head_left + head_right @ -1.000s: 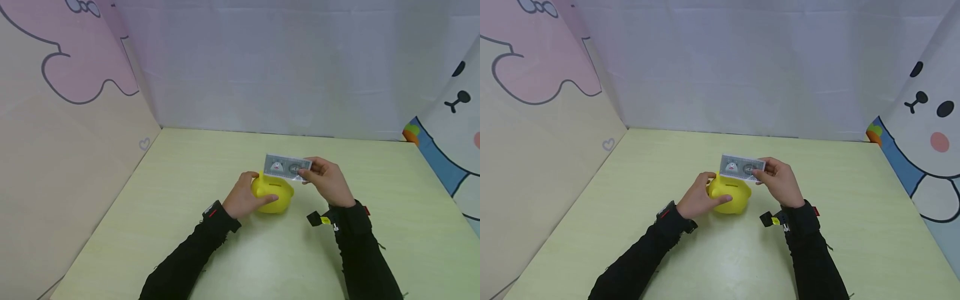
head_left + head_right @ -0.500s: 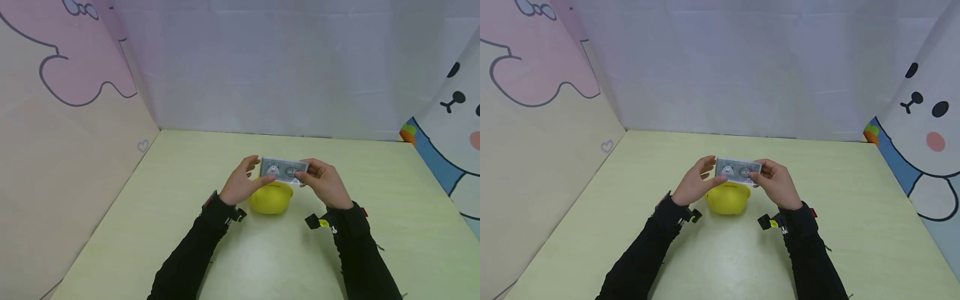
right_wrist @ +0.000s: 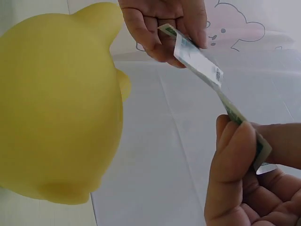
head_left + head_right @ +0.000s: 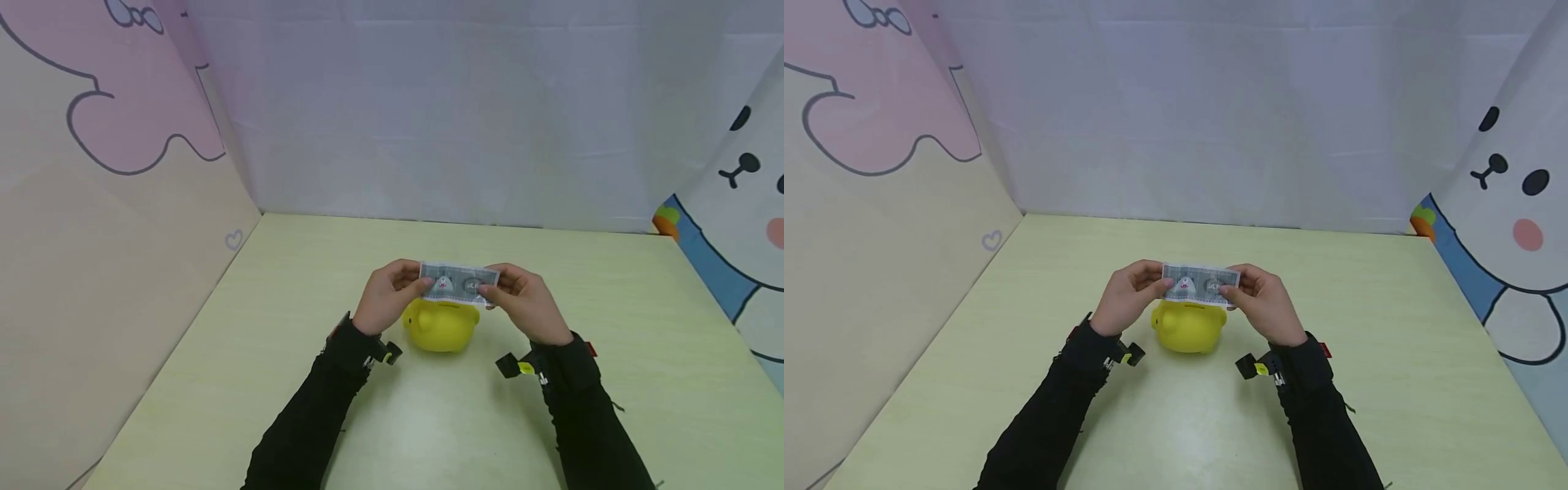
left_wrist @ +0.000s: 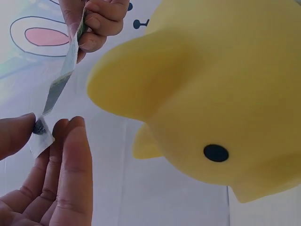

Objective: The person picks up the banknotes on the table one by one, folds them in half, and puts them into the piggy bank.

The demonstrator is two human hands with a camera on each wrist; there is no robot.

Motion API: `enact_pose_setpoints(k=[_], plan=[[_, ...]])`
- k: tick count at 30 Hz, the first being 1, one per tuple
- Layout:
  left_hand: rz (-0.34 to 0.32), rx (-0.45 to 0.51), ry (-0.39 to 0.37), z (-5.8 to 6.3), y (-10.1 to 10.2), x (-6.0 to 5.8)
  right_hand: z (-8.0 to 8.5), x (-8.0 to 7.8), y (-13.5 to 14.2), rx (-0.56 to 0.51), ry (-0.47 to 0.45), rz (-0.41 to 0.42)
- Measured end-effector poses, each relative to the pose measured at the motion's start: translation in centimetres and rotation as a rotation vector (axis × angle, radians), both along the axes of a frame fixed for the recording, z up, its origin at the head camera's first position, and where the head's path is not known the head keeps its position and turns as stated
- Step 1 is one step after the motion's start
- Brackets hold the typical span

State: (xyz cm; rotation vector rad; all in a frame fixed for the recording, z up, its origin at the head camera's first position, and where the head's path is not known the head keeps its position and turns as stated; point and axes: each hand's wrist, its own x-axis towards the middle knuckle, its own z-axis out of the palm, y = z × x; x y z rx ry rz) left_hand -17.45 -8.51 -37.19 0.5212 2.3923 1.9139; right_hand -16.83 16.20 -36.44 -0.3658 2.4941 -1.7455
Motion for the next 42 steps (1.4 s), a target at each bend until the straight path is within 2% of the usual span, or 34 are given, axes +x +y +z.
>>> enact_pose_setpoints(k=[12, 16, 28, 36, 39, 42], plan=[[0.095, -0.011, 0.016, 0.44, -0.3, 0.15, 0.02, 0.2, -0.19, -0.013, 0.03, -0.025], [0.107, -0.014, 0.014, 0.3, -0.33, 0.16, -0.01, 0.22, -0.29, -0.04, 0.026, -0.047], [0.112, 0.01, -0.002, 0.39, -0.34, -0.03, -0.07, 0.14, -0.22, -0.117, -0.01, -0.069], [0.075, 0.067, -0.08, 0.94, -0.12, 0.1, -0.04, 0.09, -0.23, -0.135, -0.008, -0.102], [0.058, 0.079, -0.088, 0.99, -0.08, 0.14, -0.04, 0.08, -0.2, -0.137, -0.003, -0.112], [0.046, 0.088, -0.061, 0.98, -0.08, 0.23, -0.12, 0.06, -0.17, -0.139, 0.002, -0.117]])
